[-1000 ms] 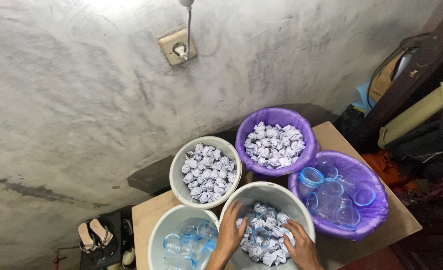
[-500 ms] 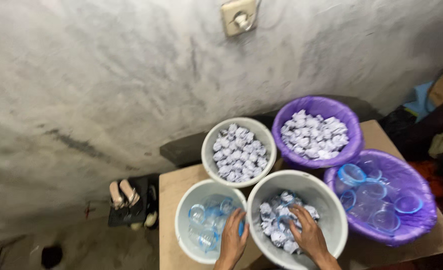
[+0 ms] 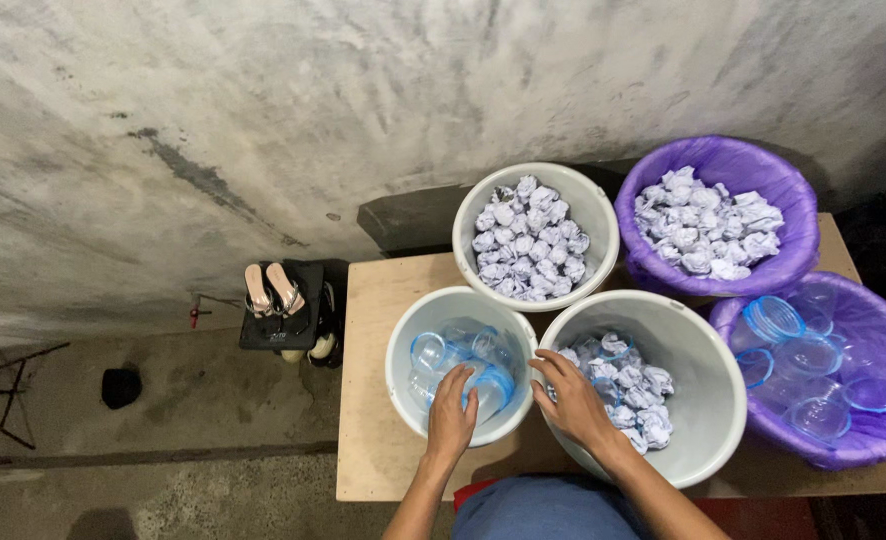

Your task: The person sorts crumpled white fabric pieces from a white basin into two purple basins. They repeatedly pick up handfuls of fabric, transfer them between containers, and occasionally handle clear plastic cups with blue rims in a separate basin.

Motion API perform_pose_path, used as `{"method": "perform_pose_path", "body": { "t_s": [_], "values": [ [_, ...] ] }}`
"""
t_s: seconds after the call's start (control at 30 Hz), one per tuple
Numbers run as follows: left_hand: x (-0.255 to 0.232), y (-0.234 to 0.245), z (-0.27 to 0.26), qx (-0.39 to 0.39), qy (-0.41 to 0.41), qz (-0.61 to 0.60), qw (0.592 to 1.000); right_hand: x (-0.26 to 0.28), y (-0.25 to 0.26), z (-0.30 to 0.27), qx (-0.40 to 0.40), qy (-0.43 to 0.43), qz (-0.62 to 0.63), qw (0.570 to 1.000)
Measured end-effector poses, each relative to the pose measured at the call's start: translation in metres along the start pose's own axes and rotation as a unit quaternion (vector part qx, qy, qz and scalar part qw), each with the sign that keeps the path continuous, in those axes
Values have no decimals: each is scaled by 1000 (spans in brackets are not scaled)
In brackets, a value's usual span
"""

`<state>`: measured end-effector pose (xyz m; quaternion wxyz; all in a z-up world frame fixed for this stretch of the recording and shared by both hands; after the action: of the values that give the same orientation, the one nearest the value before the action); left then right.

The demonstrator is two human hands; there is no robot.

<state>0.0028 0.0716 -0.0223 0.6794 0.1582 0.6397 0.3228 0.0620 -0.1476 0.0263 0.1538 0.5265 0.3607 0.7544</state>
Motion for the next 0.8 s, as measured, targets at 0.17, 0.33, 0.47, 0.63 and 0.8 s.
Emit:
{"method": "perform_pose_path", "body": {
  "t_s": [0.17, 0.33, 0.47, 0.63, 0.8],
  "values": [
    [26, 8, -5, -5, -17, 34, 999, 9, -35, 24, 47, 35, -15, 998],
    [48, 4, -12, 17, -30, 75, 997, -15, -94, 53, 149, 7, -112, 983],
    [50, -1, -14, 21, -60, 114, 991, -61, -167, 73, 219, -33, -215, 951],
    [47, 2, -14, 26, -54, 110, 992, -93, -214, 78, 237, -55, -326, 914],
    [45, 2, -11, 39, -52, 111, 992, -99, -229, 79, 258, -48, -413, 872]
  ]
}}
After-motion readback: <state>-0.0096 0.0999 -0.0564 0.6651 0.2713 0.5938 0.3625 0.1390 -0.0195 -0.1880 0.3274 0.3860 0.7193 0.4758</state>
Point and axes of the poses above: each hand's wrist, its own z-axis towards the middle knuckle, its own y-axis out of the back of the hand, x = y × z, the point moved 3 cm from there along z, towards the middle knuckle, and after that the axes turned 2 degrees about -x, right-handed, at the moved point
